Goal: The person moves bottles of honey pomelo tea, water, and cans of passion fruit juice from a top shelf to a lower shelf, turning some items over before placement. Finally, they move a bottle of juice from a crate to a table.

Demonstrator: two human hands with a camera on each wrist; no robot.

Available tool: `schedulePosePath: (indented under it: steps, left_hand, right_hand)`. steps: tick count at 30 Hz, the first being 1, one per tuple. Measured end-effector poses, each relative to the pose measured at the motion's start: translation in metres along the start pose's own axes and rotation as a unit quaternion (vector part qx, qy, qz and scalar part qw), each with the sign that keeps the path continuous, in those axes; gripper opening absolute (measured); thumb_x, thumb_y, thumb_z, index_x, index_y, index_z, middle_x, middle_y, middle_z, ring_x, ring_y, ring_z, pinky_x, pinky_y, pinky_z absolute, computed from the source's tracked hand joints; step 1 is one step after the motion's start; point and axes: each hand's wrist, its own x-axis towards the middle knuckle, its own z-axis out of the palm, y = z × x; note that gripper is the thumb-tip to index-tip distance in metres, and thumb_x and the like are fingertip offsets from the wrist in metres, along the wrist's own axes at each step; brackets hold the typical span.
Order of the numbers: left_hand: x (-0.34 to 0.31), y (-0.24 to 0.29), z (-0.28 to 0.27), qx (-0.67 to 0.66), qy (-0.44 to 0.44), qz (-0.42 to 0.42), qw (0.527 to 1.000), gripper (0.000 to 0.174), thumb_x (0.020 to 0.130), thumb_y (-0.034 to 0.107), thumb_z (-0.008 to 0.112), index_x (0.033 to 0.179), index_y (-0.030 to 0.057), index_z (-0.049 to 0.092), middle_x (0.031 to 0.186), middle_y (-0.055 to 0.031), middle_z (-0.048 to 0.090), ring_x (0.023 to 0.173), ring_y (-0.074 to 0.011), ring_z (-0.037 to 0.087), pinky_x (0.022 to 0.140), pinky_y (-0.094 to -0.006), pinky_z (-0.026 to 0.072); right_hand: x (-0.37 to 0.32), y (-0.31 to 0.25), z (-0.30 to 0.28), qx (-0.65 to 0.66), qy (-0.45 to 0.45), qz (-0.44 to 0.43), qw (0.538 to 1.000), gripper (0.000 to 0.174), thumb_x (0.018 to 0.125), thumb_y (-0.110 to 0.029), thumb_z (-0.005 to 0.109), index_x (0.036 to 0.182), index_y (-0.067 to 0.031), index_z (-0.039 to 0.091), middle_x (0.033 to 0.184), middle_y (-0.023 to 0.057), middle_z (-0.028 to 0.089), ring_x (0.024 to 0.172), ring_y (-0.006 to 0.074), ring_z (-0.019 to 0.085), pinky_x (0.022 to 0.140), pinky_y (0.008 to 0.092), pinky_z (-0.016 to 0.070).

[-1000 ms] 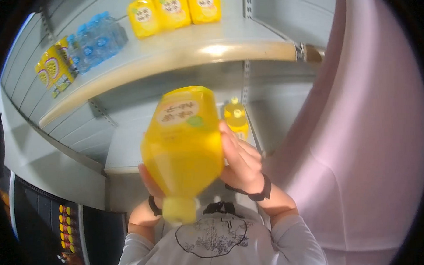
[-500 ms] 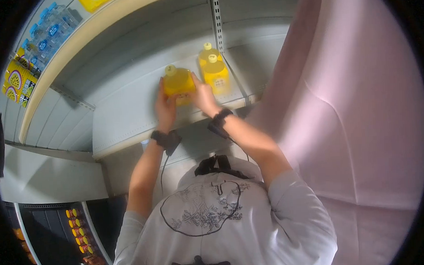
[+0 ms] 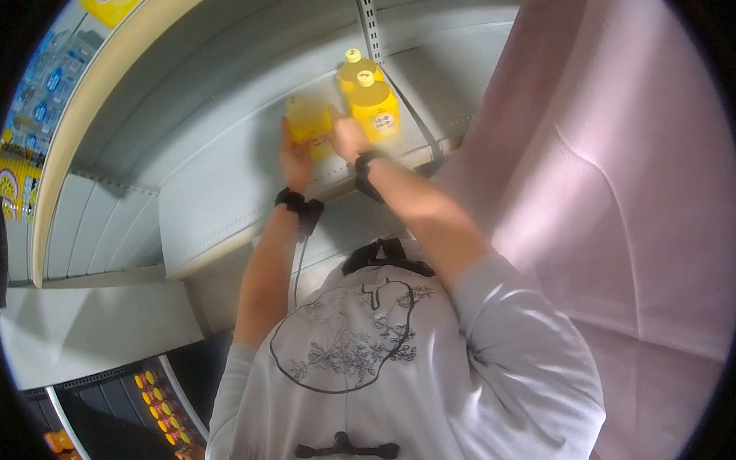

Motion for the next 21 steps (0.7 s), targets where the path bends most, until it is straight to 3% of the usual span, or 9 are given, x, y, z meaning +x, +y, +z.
schedulePosePath:
  steps: [3, 6, 10, 11, 17, 21]
  left_hand:
    - [0.008, -0.007, 0.002, 0.019, -0.027, -0.027, 0.999, 0.067, 0.077, -0.001, 0.054, 0.136, 0.0115, 0.024, 0.111, -0.0185, 0.055, 0.095, -0.0281, 0.058, 0.076, -0.0334, 0.0464]
    - [0.014, -0.007, 0.005, 0.030, -0.022, -0.053, 0.998, 0.066, 0.078, 0.000, 0.053, 0.135, 0.0166, 0.025, 0.109, -0.0228, 0.054, 0.094, -0.0373, 0.056, 0.077, -0.0373, 0.0457]
    - [0.022, -0.005, 0.019, 0.063, -0.001, -0.085, 0.994, 0.065, 0.079, 0.004, 0.053, 0.135, 0.0170, 0.024, 0.105, -0.0227, 0.056, 0.092, -0.0380, 0.056, 0.077, -0.0398, 0.0455]
    - [0.024, -0.004, 0.022, 0.057, 0.002, -0.092, 0.994, 0.064, 0.079, 0.005, 0.053, 0.135, 0.0169, 0.024, 0.105, -0.0224, 0.056, 0.091, -0.0381, 0.056, 0.077, -0.0403, 0.0454]
    - [0.036, -0.011, 0.033, 0.061, 0.018, -0.063, 0.996, 0.062, 0.079, 0.006, 0.052, 0.135, 0.0149, 0.025, 0.105, -0.0211, 0.056, 0.094, -0.0378, 0.055, 0.078, -0.0408, 0.0452]
    - [0.042, -0.010, 0.036, 0.061, 0.024, -0.041, 0.997, 0.061, 0.080, 0.006, 0.051, 0.134, 0.0136, 0.025, 0.108, -0.0202, 0.055, 0.095, -0.0377, 0.055, 0.079, -0.0407, 0.0450]
  right_hand:
    - [0.006, 0.003, 0.005, -0.009, -0.010, 0.025, 1.000, 0.061, 0.069, -0.010, 0.066, 0.120, 0.0079, 0.038, 0.083, 0.0285, 0.057, 0.080, 0.0389, 0.057, 0.067, 0.0418, 0.0468]
    - [0.014, 0.002, 0.011, -0.021, -0.018, 0.063, 0.998, 0.061, 0.070, -0.009, 0.065, 0.121, 0.0073, 0.036, 0.082, 0.0277, 0.057, 0.079, 0.0387, 0.058, 0.067, 0.0422, 0.0470]
    - [0.025, 0.011, 0.029, -0.064, 0.001, 0.075, 0.995, 0.060, 0.069, -0.005, 0.062, 0.122, 0.0063, 0.035, 0.079, 0.0261, 0.059, 0.076, 0.0383, 0.059, 0.067, 0.0423, 0.0478]
    - [0.030, 0.016, 0.037, -0.055, 0.039, 0.094, 0.993, 0.053, 0.069, -0.002, 0.060, 0.118, 0.0057, 0.039, 0.079, 0.0251, 0.060, 0.076, 0.0376, 0.060, 0.067, 0.0427, 0.0482]
    - [0.043, -0.010, 0.016, -0.041, -0.012, 0.193, 0.980, 0.030, 0.072, -0.008, 0.061, 0.098, 0.0020, 0.050, 0.079, 0.0236, 0.060, 0.077, 0.0374, 0.060, 0.068, 0.0423, 0.0487]
    - [0.051, -0.014, 0.016, -0.033, -0.019, 0.248, 0.968, 0.028, 0.071, -0.015, 0.065, 0.092, 0.0004, 0.053, 0.079, 0.0216, 0.061, 0.077, 0.0359, 0.061, 0.068, 0.0401, 0.0496]
